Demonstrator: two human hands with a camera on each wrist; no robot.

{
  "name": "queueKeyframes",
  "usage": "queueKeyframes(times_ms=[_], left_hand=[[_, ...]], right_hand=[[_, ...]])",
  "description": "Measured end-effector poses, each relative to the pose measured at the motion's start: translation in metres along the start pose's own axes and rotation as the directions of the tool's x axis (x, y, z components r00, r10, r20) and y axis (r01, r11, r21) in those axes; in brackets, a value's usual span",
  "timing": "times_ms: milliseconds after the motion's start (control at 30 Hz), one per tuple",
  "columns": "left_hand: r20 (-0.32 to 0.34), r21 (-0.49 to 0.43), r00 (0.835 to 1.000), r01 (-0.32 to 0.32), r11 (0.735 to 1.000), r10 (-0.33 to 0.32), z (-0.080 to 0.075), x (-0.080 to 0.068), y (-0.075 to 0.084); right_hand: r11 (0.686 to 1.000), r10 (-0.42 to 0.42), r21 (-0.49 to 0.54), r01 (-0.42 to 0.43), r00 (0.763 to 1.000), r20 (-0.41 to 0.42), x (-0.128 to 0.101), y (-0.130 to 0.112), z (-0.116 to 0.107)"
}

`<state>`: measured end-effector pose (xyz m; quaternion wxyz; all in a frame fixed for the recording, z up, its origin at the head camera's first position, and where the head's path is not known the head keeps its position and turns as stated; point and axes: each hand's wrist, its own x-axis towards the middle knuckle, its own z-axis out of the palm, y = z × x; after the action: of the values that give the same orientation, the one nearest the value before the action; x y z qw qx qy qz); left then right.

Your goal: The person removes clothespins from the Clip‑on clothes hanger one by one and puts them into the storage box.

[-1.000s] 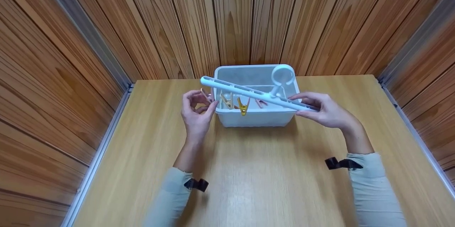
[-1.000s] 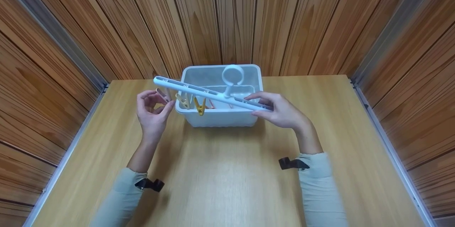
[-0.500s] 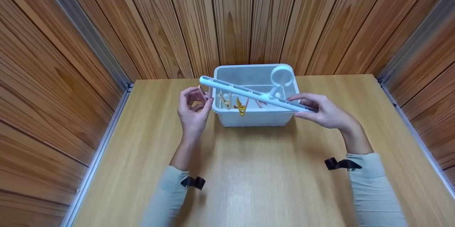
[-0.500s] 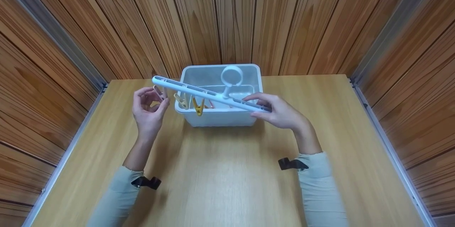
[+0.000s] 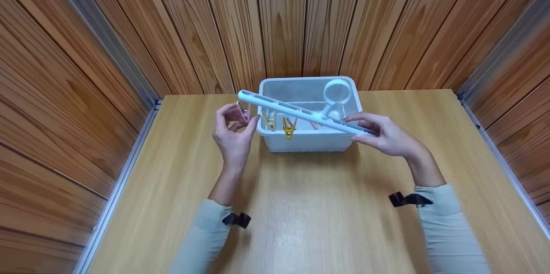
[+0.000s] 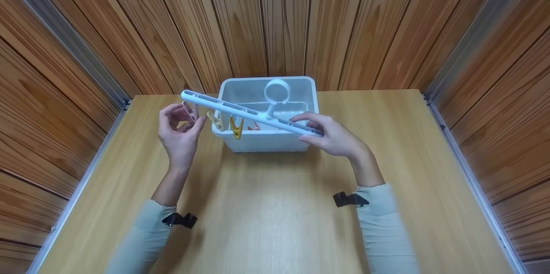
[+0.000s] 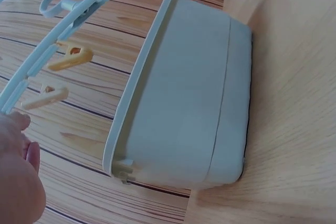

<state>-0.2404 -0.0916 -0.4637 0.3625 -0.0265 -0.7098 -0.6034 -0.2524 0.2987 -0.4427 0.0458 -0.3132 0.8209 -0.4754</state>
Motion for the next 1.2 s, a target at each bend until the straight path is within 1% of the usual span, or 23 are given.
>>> queueKeyframes(times_ms=[167, 300, 500, 600, 700, 833, 900, 1000, 1100, 1200], left_hand=[[-0.044, 0.043, 0.999, 0.015, 0.999, -0.013, 0.001, 0.000, 0.001], [-0.063, 0.093, 0.998, 0.010, 0.996, -0.004, 0.000, 0.001, 0.000], [-0.060, 0.135, 0.998, -0.023, 0.991, 0.032, -0.005, 0.003, 0.000], [-0.044, 0.149, 0.999, -0.025, 0.988, 0.032, -0.008, 0.005, 0.000], [-0.010, 0.184, 1.000, -0.015, 0.983, 0.017, -0.012, 0.008, 0.002], [0.070, 0.262, 0.998, -0.017, 0.965, -0.001, -0.020, 0.015, 0.007], [0.119, 0.306, 0.993, -0.039, 0.951, 0.003, -0.024, 0.019, 0.009], [0.181, 0.357, 0.983, -0.093, 0.929, 0.029, -0.030, 0.024, 0.012], [0.239, 0.389, 0.969, -0.148, 0.909, 0.055, -0.035, 0.028, 0.012], [0.299, 0.401, 0.952, -0.184, 0.897, 0.061, -0.039, 0.031, 0.012]], right_hand=[[1.000, 0.014, -0.012, -0.014, 1.000, 0.000, 0.001, 0.000, 0.004], [1.000, 0.014, -0.014, -0.014, 1.000, -0.004, 0.000, 0.001, 0.005], [0.999, 0.018, -0.026, -0.019, 1.000, -0.011, -0.001, 0.002, 0.006], [0.999, 0.027, -0.029, -0.027, 1.000, -0.010, -0.001, 0.002, 0.006], [0.999, 0.038, -0.028, -0.038, 0.999, -0.008, -0.002, 0.002, 0.005], [0.999, 0.036, -0.036, -0.036, 0.999, -0.011, -0.003, 0.002, 0.004], [0.999, 0.029, -0.039, -0.029, 1.000, -0.012, -0.003, 0.002, 0.003], [0.999, 0.020, -0.041, -0.020, 1.000, -0.009, -0.005, 0.003, 0.003], [0.999, 0.021, -0.045, -0.021, 1.000, -0.005, -0.005, 0.004, 0.002], [0.999, 0.024, -0.046, -0.024, 1.000, 0.001, -0.006, 0.004, 0.002]])
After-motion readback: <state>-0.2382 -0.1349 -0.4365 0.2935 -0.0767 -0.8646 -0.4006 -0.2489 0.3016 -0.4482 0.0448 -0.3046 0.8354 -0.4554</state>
